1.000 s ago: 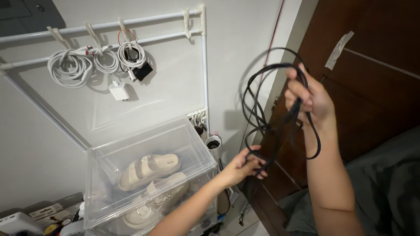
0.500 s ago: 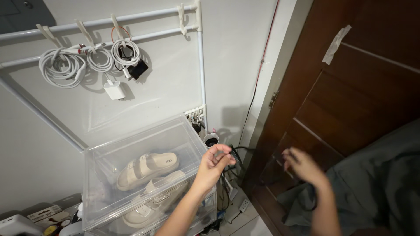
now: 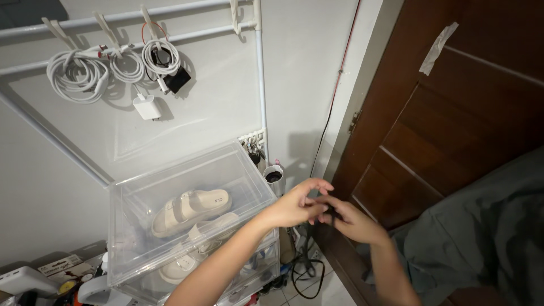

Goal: The person untangles a black power cable by hand and wraps it into a coil before hanging it on a hook alongside other white cables.

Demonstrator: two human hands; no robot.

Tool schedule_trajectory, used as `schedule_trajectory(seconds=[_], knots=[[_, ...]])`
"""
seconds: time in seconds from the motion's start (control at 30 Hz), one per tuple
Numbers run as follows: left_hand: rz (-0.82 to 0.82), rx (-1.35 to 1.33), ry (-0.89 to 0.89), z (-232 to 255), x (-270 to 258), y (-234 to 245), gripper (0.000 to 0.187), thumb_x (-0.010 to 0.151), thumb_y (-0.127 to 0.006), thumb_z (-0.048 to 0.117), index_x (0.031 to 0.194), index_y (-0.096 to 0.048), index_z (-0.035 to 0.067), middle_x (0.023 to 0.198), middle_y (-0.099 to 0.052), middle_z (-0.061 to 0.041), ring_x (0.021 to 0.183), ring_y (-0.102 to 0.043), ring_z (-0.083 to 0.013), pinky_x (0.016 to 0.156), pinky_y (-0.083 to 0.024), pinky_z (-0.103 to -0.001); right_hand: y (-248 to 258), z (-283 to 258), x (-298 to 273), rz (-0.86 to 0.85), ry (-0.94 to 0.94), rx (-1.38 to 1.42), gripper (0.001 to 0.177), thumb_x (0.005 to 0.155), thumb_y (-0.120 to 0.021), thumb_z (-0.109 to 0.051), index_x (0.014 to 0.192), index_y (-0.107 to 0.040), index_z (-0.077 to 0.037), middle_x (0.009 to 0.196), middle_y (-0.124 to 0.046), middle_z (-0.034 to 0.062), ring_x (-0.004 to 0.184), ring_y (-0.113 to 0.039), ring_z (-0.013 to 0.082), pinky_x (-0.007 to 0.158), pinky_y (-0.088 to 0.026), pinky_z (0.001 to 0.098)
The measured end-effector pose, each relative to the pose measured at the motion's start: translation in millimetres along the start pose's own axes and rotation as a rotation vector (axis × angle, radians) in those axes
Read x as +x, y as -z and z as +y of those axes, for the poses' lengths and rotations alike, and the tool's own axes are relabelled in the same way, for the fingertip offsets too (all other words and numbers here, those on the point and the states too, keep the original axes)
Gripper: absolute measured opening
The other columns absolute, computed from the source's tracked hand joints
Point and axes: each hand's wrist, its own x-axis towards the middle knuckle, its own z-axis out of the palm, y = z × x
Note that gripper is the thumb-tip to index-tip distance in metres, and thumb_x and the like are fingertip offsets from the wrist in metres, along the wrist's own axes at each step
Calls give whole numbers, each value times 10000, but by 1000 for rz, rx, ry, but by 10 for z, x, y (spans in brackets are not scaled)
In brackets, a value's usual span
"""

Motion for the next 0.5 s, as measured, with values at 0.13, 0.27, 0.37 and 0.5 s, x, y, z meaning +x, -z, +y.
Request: schedule_trajectory(seconds=[0.13,0.27,0.37,0.5], knots=[[271,662,-238,-84,-146,-16,752,772,-890,137,1368,-442,48,1214,-504,-153,864,-606,-252,715,-549,-352,-139,-370,115,135,-44,-113,433,718,-503,64,1121,-635,-23,913,-739,31,847,-704,151,785,-543,297],[356,681,-256,-726,-354,-72,522,867,-759,106,1288,-463,21,1060,-634,-75,910,-608,-152,739,-524,-305,-34,-432,112,301,-112,-47,145,928,-608,-34,1044,-693,-50,795,-668,-11,721,-599,85,642,-487,246],[266,269,-99,-1218,-557,76,150,971,-596,17,1119,-573,21,918,-642,-20,818,-597,-94,705,-506,-262,514,-304,3,441,-273,55,141,948,-643,-60,1040,-749,-74,667,-571,-29,535,-443,56,479,-348,238],[221,-83,0,-1286,-874,42,86,969,-618,-4,1044,-611,37,863,-577,10,766,-530,-50,665,-429,-219,1237,-35,-37,573,-176,250,233,871,-568,73,1026,-710,-28,653,-559,-34,489,-387,47,440,-295,231]])
